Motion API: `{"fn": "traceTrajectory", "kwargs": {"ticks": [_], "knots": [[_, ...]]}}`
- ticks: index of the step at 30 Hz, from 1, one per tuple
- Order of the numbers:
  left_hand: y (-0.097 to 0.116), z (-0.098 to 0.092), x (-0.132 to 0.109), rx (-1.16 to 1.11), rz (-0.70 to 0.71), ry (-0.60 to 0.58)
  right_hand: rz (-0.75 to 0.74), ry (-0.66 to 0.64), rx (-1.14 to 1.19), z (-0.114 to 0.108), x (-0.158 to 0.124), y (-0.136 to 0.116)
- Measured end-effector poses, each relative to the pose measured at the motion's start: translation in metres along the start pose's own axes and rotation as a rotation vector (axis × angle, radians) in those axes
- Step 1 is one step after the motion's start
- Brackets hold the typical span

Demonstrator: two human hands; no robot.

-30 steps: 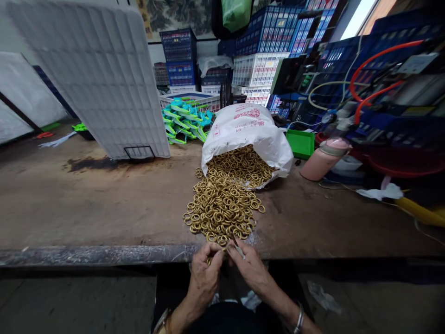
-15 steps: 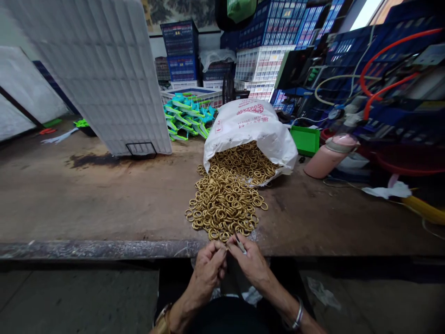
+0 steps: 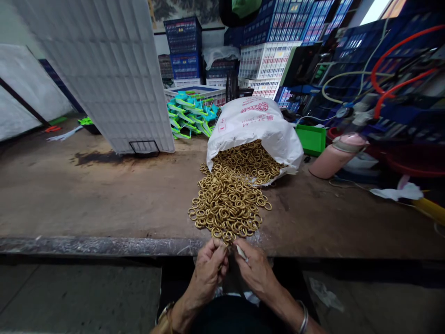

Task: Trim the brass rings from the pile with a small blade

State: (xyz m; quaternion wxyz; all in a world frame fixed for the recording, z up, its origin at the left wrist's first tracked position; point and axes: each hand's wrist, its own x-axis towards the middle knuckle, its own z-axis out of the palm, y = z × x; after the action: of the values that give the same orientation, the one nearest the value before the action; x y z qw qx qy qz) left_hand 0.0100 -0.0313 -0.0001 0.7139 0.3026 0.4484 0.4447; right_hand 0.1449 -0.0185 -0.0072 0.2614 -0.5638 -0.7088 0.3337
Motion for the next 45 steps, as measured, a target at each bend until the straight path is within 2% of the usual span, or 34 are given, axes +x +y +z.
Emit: {"fn": "traceTrajectory", "kwargs": {"ticks": [8, 12, 16, 19, 21, 24, 28, 33, 39, 45], "knots": [[0.0, -0.001, 0.002, 0.047, 0.047, 0.054, -0.073, -0.087, -0.134, -0.002, -0.001, -0.008], [0.001, -0.001, -0.003, 0.088, 0.071, 0.028, -0.066, -0.153, -0.159, -0.004, -0.001, -0.008], [0.011, 0.002, -0.022, 0.058, 0.052, -0.072, 0.036, -0.099, -0.316, -0.007, 0.001, 0.007], [0.025, 0.001, -0.031, -0.099, 0.046, -0.122, 0.063, -0.015, -0.393, -0.01, 0.003, 0.015], [0.034, -0.004, -0.03, -0.223, 0.026, -0.06, 0.023, 0.024, -0.387, -0.008, 0.003, 0.014], [0.04, -0.017, -0.024, -0.288, 0.024, 0.052, -0.081, 0.034, -0.352, 0.001, 0.0, 0.006], [0.038, -0.035, -0.019, -0.344, 0.043, 0.105, -0.185, -0.007, -0.391, 0.019, -0.005, -0.002], [0.034, -0.046, -0.018, -0.484, -0.005, 0.049, -0.099, -0.037, -0.495, 0.027, -0.002, -0.007], [0.026, -0.047, -0.011, -0.581, -0.122, 0.092, -0.088, -0.034, -0.537, 0.025, 0.002, -0.01], [0.014, -0.042, -0.007, -0.426, -0.099, 0.103, -0.079, -0.026, -0.455, 0.025, 0.004, -0.002]]}}
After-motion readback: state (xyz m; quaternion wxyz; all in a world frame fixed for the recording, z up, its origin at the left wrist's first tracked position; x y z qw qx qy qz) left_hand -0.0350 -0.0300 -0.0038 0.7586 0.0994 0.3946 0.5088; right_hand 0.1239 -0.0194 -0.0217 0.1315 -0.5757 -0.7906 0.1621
